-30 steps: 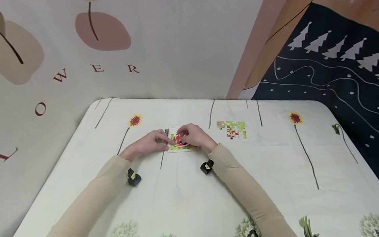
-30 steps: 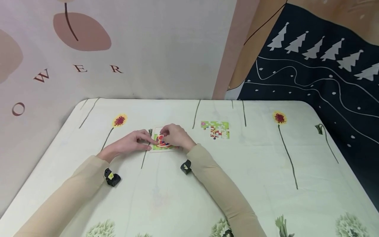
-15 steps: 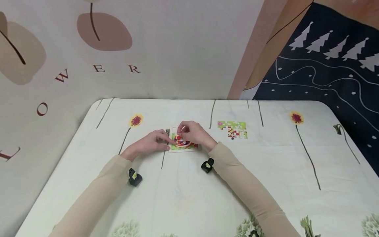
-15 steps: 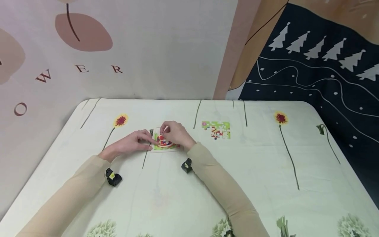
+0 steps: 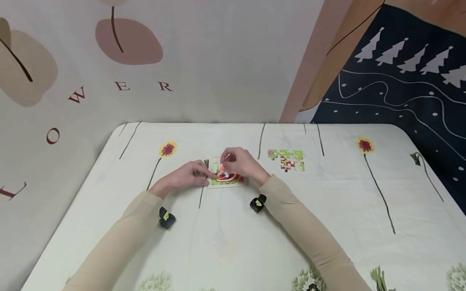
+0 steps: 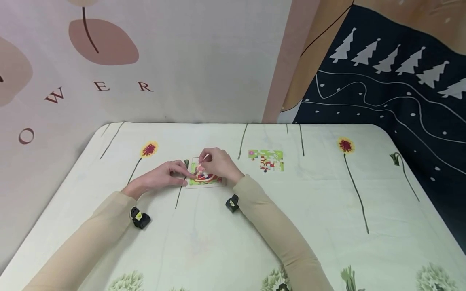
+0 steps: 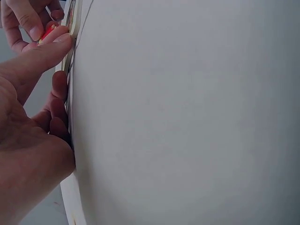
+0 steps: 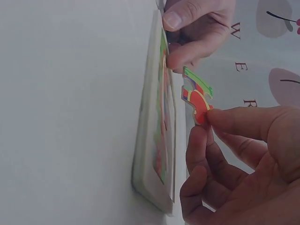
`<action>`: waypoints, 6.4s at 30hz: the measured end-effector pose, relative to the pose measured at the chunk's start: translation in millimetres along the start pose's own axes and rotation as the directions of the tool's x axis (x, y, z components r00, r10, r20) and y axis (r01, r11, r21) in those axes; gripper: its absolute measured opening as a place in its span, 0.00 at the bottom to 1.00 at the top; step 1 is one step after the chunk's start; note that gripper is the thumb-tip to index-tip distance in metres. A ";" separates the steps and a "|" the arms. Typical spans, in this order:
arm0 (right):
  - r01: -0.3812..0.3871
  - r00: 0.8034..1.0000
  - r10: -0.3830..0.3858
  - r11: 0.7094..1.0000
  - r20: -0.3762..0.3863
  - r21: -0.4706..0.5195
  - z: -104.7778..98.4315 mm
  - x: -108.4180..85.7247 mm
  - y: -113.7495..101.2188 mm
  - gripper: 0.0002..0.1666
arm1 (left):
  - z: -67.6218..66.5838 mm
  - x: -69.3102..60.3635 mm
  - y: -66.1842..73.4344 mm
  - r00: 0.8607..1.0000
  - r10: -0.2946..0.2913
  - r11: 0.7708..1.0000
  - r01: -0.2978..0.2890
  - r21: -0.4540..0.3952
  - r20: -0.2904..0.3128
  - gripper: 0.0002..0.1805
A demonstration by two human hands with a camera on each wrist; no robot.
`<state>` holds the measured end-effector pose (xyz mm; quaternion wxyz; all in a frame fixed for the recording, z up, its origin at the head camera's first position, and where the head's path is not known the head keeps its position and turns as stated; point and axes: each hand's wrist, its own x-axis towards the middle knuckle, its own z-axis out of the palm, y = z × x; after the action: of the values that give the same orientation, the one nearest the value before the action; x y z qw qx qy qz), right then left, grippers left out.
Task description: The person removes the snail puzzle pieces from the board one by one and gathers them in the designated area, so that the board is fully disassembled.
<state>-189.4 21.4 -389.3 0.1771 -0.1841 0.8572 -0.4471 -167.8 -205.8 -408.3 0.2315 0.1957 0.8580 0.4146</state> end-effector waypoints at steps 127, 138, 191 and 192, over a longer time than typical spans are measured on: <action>-0.148 0.986 0.125 0.960 -0.109 -0.238 -103.5 -46.8 79.3 0.08 | 0.5 -0.9 1.7 0.999 -0.031 0.999 0.030 0.025 0.012 0.16; -0.154 0.986 0.133 0.955 -0.098 -0.253 -102.5 -45.4 77.7 0.08 | 0.3 -0.4 2.1 0.999 -0.037 0.999 0.037 0.022 0.012 0.16; 0.072 0.994 -0.060 0.987 0.086 -0.146 -42.3 -37.8 37.4 0.10 | 18.5 16.7 20.9 0.992 0.115 0.992 -0.111 0.059 -0.052 0.13; 0.073 0.994 -0.059 0.986 0.096 -0.149 -40.9 -36.8 36.6 0.11 | 18.7 17.4 20.3 0.992 0.113 0.992 -0.110 0.054 -0.049 0.14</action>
<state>-182.3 87.0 -392.7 0.1866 -0.2456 0.8733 -0.3772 -168.7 -173.2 -406.4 0.1807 0.2383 0.8618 0.4097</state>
